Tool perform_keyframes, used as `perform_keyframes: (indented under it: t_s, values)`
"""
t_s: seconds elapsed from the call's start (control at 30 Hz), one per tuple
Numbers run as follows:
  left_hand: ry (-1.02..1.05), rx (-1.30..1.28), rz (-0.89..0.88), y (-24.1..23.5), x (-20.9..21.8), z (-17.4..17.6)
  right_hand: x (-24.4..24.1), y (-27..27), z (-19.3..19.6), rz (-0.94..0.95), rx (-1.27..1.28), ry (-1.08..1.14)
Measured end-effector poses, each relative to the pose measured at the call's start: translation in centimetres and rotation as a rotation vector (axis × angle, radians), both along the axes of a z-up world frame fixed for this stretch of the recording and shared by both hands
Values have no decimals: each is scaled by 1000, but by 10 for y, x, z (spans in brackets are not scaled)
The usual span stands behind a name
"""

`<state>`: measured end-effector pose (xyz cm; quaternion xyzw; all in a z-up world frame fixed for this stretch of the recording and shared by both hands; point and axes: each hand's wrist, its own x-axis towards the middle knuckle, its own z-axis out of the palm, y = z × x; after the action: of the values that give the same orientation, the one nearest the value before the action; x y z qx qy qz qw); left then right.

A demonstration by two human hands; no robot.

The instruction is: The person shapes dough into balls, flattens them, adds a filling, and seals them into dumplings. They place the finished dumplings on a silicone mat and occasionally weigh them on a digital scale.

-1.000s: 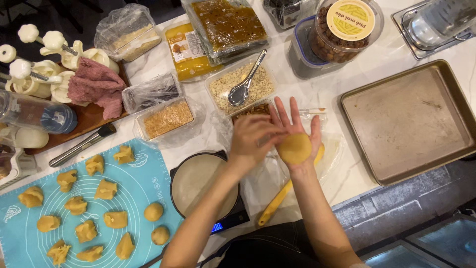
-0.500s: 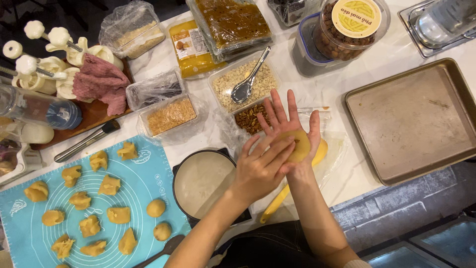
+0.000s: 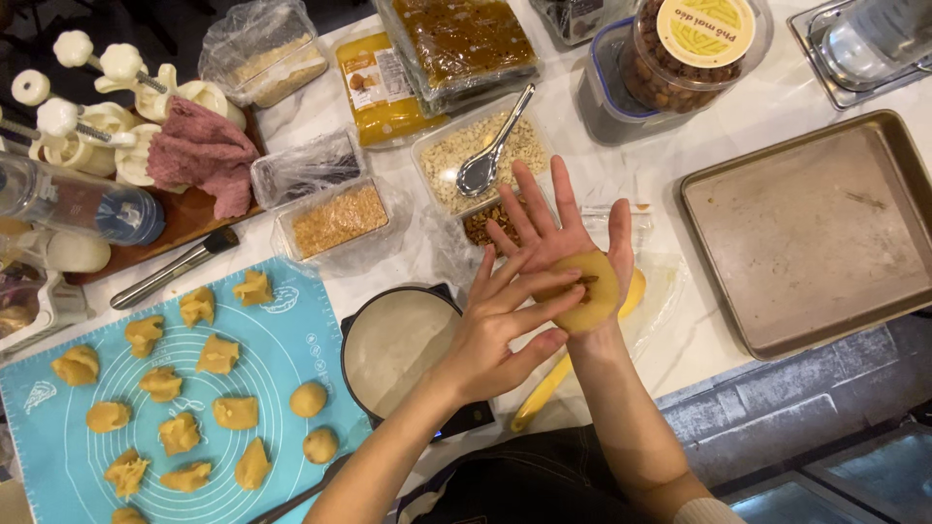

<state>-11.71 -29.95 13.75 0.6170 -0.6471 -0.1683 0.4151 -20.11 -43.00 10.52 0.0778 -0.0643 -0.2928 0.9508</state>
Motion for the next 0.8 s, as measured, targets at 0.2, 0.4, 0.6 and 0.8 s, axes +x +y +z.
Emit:
perform_keyframes:
  t_s: [0.2,0.4,0.6,0.8]
  values:
    - [-156,-55,92,-1,-7,1,4,2,0,-28,-9,55]
    - [-471,-130,120,-4,-16,0,-3,8,3,-57,-120,116]
    - [-533,-91,95,-5,-12,0,-8,10,14,-76,-329,303]
    - [-13,64,-52,3,1,-1,-7,8,17,-13,-94,118]
